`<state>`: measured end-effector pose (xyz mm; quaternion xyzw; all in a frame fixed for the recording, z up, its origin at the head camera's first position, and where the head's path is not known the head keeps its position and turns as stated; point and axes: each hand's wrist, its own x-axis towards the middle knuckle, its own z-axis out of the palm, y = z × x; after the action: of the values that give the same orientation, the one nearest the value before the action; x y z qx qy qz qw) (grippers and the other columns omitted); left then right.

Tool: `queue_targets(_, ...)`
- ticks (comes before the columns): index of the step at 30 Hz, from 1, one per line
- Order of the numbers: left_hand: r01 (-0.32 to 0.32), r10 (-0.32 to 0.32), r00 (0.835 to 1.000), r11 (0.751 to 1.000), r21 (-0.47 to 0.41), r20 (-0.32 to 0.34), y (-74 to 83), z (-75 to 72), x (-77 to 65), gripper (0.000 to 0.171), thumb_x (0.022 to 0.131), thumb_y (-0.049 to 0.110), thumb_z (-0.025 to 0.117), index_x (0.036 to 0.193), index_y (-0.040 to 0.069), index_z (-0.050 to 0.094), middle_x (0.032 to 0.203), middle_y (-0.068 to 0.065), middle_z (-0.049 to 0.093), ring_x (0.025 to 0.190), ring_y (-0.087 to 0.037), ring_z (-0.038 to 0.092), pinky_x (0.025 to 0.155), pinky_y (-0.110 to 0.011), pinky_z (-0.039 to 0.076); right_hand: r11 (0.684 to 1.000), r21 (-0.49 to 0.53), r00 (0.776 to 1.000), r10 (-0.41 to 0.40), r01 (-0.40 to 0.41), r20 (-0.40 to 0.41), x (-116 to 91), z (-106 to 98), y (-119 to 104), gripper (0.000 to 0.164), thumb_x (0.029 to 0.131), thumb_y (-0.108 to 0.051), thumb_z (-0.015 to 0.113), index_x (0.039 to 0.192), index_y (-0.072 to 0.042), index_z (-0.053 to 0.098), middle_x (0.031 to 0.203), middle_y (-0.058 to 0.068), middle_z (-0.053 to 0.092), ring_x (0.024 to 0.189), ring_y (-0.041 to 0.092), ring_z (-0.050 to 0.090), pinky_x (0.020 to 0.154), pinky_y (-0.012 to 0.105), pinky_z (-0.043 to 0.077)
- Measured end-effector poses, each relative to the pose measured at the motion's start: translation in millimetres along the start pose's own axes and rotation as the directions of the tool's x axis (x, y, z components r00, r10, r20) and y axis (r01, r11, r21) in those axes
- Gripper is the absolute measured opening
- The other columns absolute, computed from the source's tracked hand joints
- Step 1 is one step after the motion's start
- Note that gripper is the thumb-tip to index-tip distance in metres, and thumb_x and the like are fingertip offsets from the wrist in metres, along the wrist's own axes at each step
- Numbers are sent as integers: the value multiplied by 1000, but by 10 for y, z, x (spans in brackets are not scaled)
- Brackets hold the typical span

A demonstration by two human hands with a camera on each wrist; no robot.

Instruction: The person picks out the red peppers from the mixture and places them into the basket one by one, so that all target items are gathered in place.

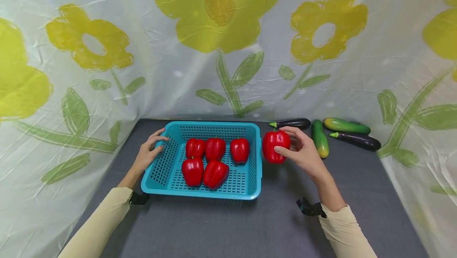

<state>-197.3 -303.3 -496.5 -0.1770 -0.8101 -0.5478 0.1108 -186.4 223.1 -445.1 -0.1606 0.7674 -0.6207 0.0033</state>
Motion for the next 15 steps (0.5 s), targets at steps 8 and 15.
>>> queue_targets(8,6,-6,1000,1000,2,7,-38,-9,8,26,94,-15,50,118,-18,60,153,-34,32,140,-55,26,100,-78,22,998,37,998,-44,43,35,59,204,-82,59,88,-5,78,142,-8,53,136,14,56,114,37,57,80,39,57)
queue_targets(15,-22,22,1000,1000,21,-14,-316,-7,1,26,96,-14,51,119,-13,63,155,-31,32,143,-49,27,100,-76,23,999,46,997,-32,29,76,81,404,-154,52,88,-7,78,136,-8,57,132,13,58,113,39,57,79,42,57)
